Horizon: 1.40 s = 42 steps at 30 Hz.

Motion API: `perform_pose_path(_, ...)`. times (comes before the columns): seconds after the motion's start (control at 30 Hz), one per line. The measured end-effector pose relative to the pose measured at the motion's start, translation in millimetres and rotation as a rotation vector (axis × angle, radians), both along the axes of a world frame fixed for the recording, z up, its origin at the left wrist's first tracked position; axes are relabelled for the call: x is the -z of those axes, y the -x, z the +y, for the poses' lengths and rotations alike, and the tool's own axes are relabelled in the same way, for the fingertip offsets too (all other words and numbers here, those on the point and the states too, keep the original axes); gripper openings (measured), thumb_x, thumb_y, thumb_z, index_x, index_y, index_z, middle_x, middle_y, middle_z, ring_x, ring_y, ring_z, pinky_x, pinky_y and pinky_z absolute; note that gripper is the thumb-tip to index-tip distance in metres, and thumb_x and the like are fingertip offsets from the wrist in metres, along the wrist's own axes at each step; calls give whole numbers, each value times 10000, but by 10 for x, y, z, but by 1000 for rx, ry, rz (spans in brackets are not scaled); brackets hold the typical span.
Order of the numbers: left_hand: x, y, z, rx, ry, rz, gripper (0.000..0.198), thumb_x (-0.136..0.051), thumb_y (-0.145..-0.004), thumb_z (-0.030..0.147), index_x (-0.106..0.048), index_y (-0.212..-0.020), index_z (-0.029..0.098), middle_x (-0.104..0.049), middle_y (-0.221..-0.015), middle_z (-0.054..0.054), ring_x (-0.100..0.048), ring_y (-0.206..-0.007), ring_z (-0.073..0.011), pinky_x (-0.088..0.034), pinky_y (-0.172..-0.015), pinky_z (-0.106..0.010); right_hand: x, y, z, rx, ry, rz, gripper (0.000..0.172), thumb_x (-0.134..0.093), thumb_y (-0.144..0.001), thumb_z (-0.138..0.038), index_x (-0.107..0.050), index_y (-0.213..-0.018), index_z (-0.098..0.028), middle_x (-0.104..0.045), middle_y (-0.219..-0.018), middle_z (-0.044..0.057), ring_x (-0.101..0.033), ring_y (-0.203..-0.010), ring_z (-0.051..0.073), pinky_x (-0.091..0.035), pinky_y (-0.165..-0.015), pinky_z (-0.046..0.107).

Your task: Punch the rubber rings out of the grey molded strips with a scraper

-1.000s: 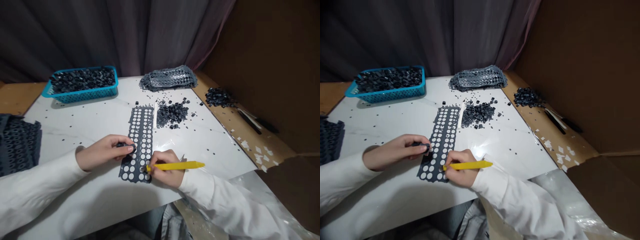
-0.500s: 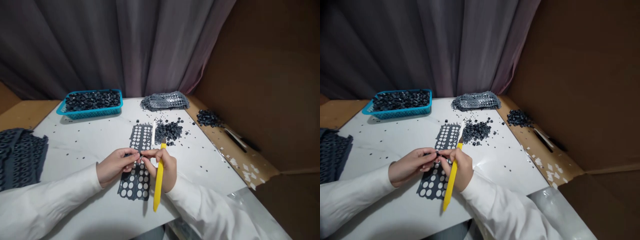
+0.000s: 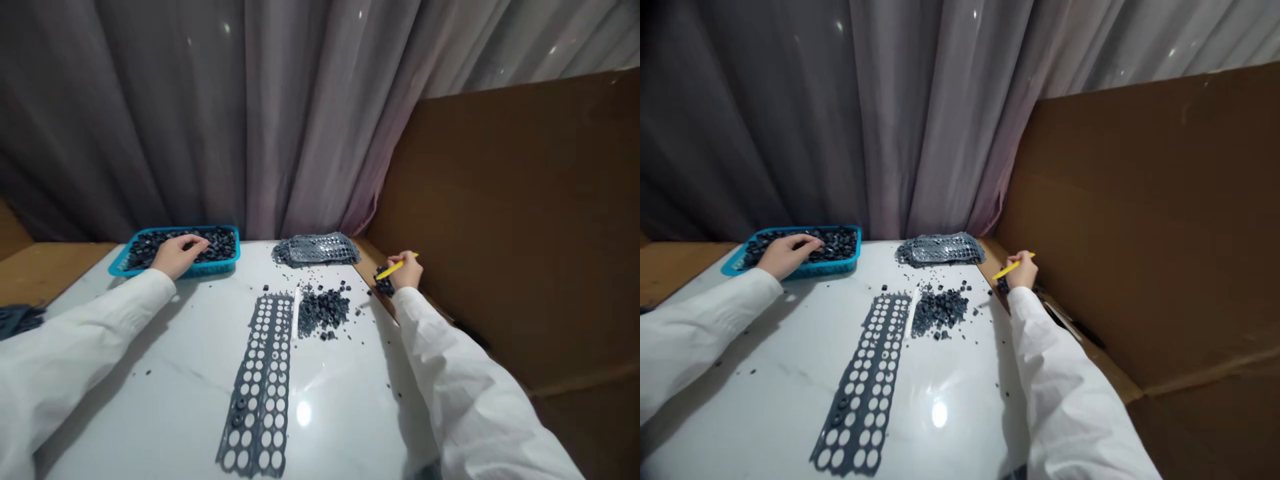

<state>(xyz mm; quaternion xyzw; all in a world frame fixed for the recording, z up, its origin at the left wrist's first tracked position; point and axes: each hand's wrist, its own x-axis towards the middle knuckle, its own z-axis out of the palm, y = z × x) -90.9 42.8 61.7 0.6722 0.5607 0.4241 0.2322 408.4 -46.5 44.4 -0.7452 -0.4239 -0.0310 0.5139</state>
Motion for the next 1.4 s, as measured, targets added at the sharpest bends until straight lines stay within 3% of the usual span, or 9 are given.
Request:
perform_pose_path(0.13, -46, 302, 294, -152, -133, 273, 306, -524, -766, 426, -657, -853, 164, -667, -827, -34, -556, -809, -201, -389, -742, -248, 20, -400, 103, 208, 102, -30, 174, -563, -591, -153, -406, -616, -224, -530, -588, 40, -560, -643, 230, -407, -633, 368)
perform_pose_path(0.23, -30, 390, 421, -119, -155, 314, 304, -506, -770, 432, -655, -850, 180, -678, -870, -40, -570, -816, -203, -390, -754, -243, 93, -494, 163, 245, 145, -41, 155, -539, -610, -152, -407, -597, -232, -496, -570, 56, -547, -624, 256, -360, -585, 386)
perform_pose_path(0.33, -14, 385, 525, -59, -151, 329, 327, -473, -787, 442, -651, -834, 172, -680, -834, -44, -571, -783, -202, -390, -738, -248, 120, -464, 255, 217, 161, -130, 91, -536, -653, -205, -448, -644, -230, -554, -660, 109, -558, -676, 271, -350, -602, 388)
perform_pose_path(0.47, 1, 269, 687, 22, -167, 361, 312, -485, -787, 420, -653, -828, 160, -673, -876, -68, -572, -827, -206, -386, -795, -259, 99, -216, 403, 62, 48, -313, 111, -504, -674, -248, -394, -670, -233, -655, -814, 116, -590, -771, 263, -404, -684, 375)
perform_pose_path(0.57, 14, 178, 823, 62, -178, 367, 267, -518, -769, 380, -661, -819, 161, -667, -922, -83, -566, -886, -211, -375, -847, -265, 79, 97, 440, -123, -35, -318, 161, -495, -689, -291, -347, -662, -235, -685, -877, 117, -617, -827, 265, -433, -706, 363)
perform_pose_path(0.8, 121, 194, 1028, 92, -122, 339, 301, -548, -737, 401, -694, -793, 144, -694, -888, -96, -595, -850, -230, -400, -830, -301, 53, 869, 169, -507, -48, -279, 211, -500, -759, -292, -315, -670, -240, -681, -991, 136, -629, -903, 253, -438, -741, 342)
perform_pose_path(1.03, 257, 305, 1181, 114, -72, 277, 419, -510, -714, 530, -716, -783, 171, -712, -946, -85, -615, -940, -259, -415, -884, -314, 169, 1290, -22, -650, -2, -192, 216, -484, -802, -293, -303, -698, -236, -668, -1033, 139, -623, -910, 255, -433, -742, 348)
perform_pose_path(1.4, 243, 332, 1169, 152, -65, 207, 503, -457, -736, 597, -729, -789, 178, -717, -934, -69, -622, -955, -264, -411, -906, -326, 258, 1636, -173, -817, 65, -104, 200, -468, -838, -259, -305, -725, -241, -653, -956, 119, -583, -1069, 264, -427, -759, 342)
